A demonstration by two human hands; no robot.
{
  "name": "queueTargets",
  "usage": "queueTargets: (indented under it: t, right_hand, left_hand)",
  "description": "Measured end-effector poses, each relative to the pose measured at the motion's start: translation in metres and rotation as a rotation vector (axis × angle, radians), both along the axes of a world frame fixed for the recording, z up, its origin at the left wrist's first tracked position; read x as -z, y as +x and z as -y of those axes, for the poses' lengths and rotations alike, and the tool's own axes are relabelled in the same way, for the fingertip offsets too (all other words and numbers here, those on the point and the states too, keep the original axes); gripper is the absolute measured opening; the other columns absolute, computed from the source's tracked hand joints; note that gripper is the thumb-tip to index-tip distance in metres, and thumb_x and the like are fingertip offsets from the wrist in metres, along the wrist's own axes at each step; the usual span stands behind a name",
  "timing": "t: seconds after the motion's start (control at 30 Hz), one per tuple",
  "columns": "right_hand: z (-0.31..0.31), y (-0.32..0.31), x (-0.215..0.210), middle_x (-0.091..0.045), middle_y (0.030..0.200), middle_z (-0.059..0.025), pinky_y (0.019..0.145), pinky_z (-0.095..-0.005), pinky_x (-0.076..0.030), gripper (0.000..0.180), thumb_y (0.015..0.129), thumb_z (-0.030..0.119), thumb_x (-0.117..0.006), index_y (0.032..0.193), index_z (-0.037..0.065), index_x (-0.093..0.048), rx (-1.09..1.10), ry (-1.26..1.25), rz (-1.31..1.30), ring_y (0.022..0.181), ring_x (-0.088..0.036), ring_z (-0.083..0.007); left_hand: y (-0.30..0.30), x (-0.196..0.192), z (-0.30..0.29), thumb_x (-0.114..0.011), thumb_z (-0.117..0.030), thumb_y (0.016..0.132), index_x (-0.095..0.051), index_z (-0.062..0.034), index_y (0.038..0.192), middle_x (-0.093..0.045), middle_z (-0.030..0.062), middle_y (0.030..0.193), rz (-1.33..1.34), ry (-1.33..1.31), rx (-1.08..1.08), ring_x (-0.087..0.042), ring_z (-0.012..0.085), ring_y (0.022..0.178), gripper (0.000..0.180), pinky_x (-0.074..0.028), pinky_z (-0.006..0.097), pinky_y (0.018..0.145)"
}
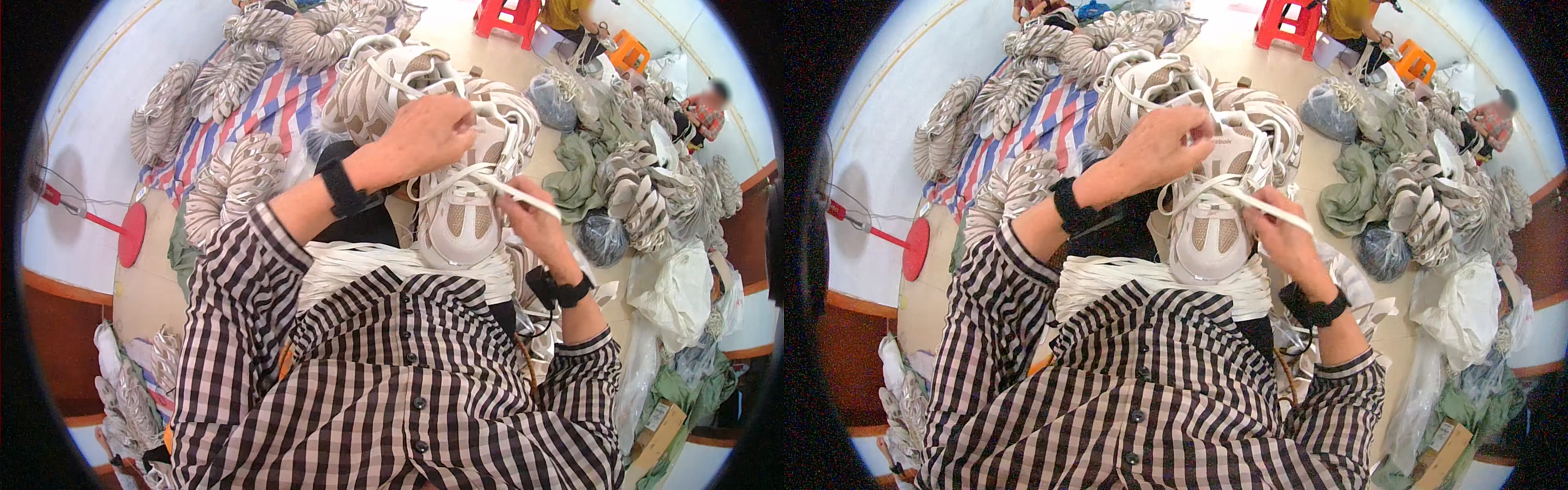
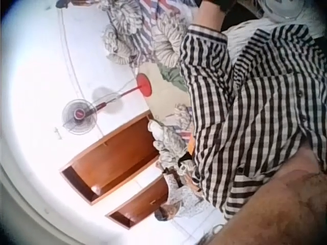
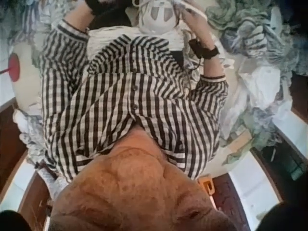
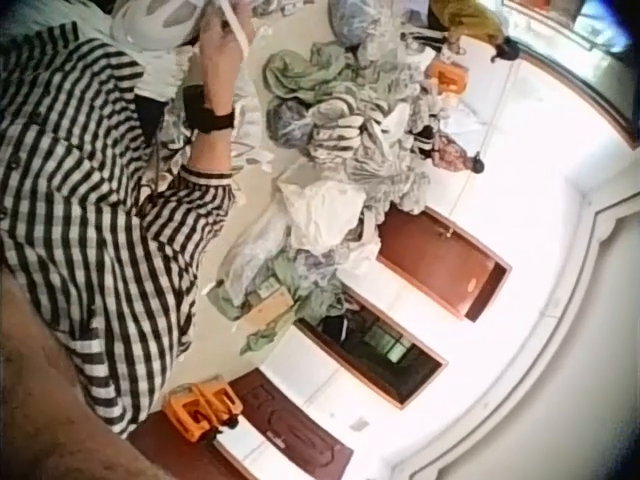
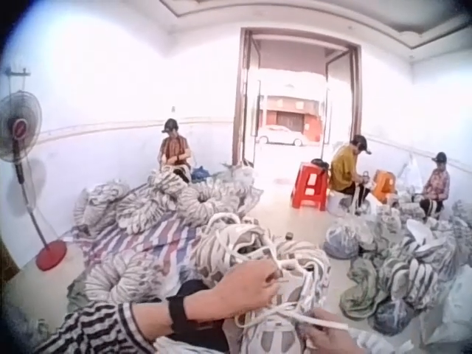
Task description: Lacing a white and tan sneaker as part of a manufacturing or assembly process.
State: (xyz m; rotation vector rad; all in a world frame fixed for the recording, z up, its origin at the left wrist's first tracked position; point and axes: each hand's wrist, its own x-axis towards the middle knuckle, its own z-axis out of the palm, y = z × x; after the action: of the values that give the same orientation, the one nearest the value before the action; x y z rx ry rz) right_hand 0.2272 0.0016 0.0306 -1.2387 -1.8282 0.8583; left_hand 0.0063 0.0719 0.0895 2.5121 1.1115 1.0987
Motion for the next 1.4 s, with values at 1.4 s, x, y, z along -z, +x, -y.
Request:
queueTargets:
  t: [1.4]
  right_hand:
    - [-0.022,0.020,-0.045,-0.063,0.084,0.0004,0.060,-0.0187,-0.042,0.014,0.091,0.010,-0.058,0.098,0.002,-0.067,0.140,0.309,-0.241,0.066,-0.051,-0.0056]
  left_hand:
    - [-0.044,0.008,0.004,-0.057,-0.007,0.079,-0.058,0.0023,0.079,-0.056,0.0055,0.061,-0.100,-0.424,0.120,-0.052,0.0120,0.055,0.009,-0.042,0.028,0.053]
